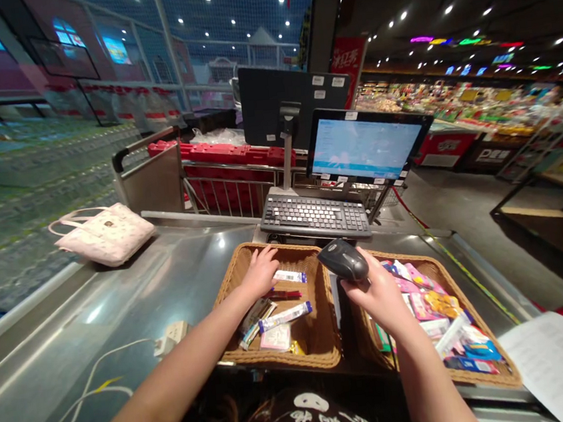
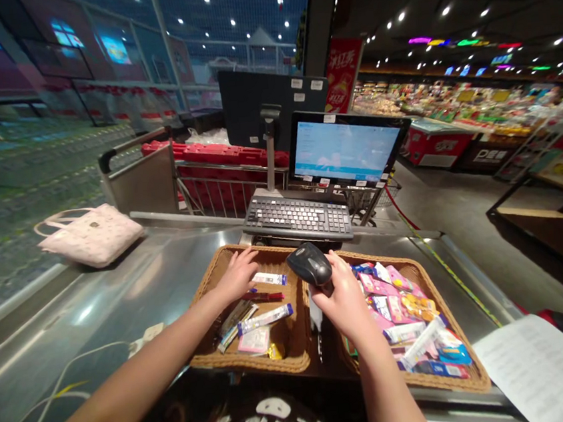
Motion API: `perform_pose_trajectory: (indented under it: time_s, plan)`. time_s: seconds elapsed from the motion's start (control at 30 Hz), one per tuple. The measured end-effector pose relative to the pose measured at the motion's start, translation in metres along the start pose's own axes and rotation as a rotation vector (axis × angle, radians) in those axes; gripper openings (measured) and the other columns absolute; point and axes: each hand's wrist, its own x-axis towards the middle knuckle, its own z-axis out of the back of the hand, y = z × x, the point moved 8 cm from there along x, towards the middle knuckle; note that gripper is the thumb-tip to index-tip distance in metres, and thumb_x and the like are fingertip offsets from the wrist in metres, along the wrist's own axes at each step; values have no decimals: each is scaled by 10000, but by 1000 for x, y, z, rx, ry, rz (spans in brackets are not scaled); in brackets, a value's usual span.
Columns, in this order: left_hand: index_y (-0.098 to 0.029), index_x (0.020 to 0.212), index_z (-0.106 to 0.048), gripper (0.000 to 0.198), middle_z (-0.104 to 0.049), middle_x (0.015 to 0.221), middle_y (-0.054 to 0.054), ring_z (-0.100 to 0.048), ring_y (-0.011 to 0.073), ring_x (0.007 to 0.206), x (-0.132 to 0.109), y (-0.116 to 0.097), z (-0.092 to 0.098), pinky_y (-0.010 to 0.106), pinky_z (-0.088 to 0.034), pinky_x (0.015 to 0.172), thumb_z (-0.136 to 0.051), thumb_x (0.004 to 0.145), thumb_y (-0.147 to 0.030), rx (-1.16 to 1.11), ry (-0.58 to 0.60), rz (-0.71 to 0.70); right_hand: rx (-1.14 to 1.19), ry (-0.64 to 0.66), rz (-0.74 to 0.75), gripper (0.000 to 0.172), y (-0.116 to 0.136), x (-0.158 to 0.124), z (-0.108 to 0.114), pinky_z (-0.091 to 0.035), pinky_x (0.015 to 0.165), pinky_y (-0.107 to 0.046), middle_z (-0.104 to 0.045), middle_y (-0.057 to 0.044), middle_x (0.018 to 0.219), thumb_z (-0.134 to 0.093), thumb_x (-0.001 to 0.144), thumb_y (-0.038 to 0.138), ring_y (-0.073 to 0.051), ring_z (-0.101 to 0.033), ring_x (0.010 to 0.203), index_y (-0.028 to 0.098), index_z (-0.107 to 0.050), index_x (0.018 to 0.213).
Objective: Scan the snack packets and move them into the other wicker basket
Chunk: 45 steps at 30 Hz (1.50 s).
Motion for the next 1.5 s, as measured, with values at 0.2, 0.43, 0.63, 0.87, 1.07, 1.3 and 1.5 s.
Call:
perform_pose_trajectory:
  time_s: [0.2, 0.43, 0.63, 0.87, 1.07, 1.3, 1.5]
  plan:
    - [-170, 851, -649, 195, -499, 1467, 186, -339, 319, 1455, 6, 6, -30, 576, -213, 1183, -734, 682, -122, 28, 144, -47, 24, 50, -2, 371, 4, 4, -7, -442, 1078, -515, -634, -121, 1248, -594, 790, 245, -316, -541, 1277, 188, -604, 1156]
    - [-156, 939, -698, 264, -550, 1407, 211, -407, 348, 1410, 8, 14, -55, 554, -280, 1162, -714, 678, -123, 105, 178, -68, 43, 56, -29, 350, 4, 4, -9, -445, 1069, -522, -633, -115, 1247, -596, 789, 255, -320, -543, 1269, 200, -609, 1135]
    - [-118, 1040, -710, 293, -484, 1467, 228, -344, 330, 1452, 2, 12, -69, 577, -185, 1195, -538, 805, -92, 196, 154, -71, 52, 41, -34, 361, 0, 3, -5, -411, 1102, -528, -626, -114, 1268, -586, 780, 231, -313, -522, 1290, 201, -612, 1140]
    - [-136, 1027, -713, 269, -534, 1426, 221, -369, 372, 1427, 6, -2, -64, 643, -130, 1185, -674, 766, -187, 234, 163, -81, 43, 35, -55, 427, -3, 0, 6, -416, 1105, -512, -609, -132, 1302, -587, 776, 212, -304, -532, 1283, 183, -590, 1202]
    - [-178, 1035, -690, 241, -645, 1294, 148, -535, 310, 1285, 32, -71, -33, 630, -140, 1189, -655, 864, -345, 69, 40, -210, -24, -43, -73, 417, -17, -9, 41, -443, 1087, -501, -628, -110, 1290, -574, 793, 232, -295, -545, 1282, 202, -603, 1208]
    - [-176, 1187, -622, 495, -379, 1552, 190, -294, 344, 1468, 75, -162, -17, 655, -152, 1173, -693, 823, -504, -41, -27, -319, -181, -196, -142, 491, -53, -30, 102, -444, 1084, -529, -600, -190, 1343, -594, 802, 354, -343, -547, 1292, 130, -611, 1239]
    - [-144, 1221, -609, 711, -250, 1599, 233, -200, 372, 1498, 103, -220, -33, 657, -144, 1172, -672, 752, -675, -56, 52, -346, -261, -283, -148, 451, -74, -49, 143, -470, 1058, -511, -627, -174, 1315, -609, 806, 375, -336, -563, 1274, 151, -644, 1196]
